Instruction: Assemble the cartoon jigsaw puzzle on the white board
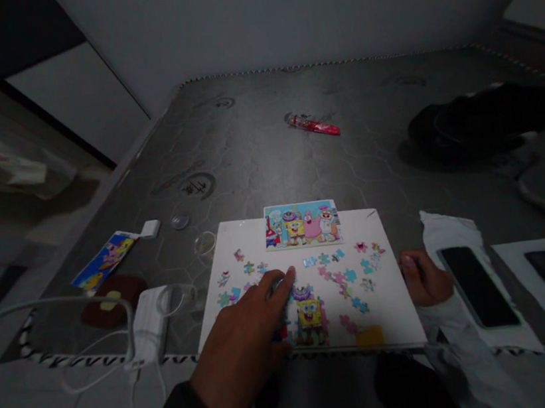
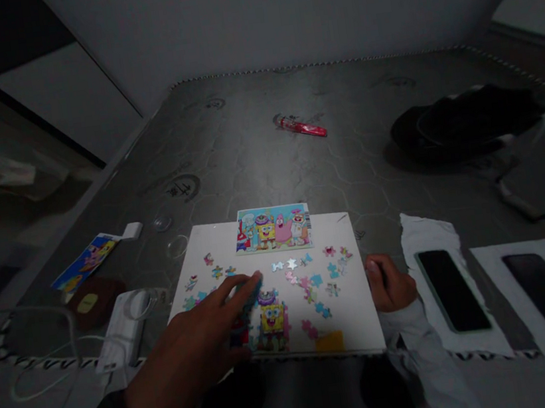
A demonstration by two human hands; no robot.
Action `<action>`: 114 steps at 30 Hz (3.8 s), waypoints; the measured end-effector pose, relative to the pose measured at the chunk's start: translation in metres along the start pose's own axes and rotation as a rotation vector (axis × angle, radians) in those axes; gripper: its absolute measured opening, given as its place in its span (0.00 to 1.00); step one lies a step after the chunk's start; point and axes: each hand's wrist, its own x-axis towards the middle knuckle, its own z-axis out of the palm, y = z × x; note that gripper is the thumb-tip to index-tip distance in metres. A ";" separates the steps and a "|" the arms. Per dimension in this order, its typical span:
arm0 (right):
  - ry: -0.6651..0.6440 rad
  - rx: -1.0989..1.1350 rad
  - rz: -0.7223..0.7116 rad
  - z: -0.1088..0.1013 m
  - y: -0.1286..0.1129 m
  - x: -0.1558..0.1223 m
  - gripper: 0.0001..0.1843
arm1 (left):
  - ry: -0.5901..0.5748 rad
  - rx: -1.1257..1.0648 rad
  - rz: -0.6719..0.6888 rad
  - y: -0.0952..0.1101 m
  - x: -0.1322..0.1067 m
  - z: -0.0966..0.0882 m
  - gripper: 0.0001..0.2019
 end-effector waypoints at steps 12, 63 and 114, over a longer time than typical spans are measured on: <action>-0.016 -0.004 -0.010 0.000 0.001 0.000 0.18 | 0.026 0.007 0.018 -0.004 -0.001 0.006 0.53; 0.011 -0.019 -0.030 0.000 0.004 0.000 0.19 | 0.035 0.020 0.022 0.000 -0.002 0.000 0.50; -0.015 -0.012 -0.013 -0.002 0.001 0.001 0.18 | 0.046 0.035 0.022 0.000 -0.004 0.001 0.50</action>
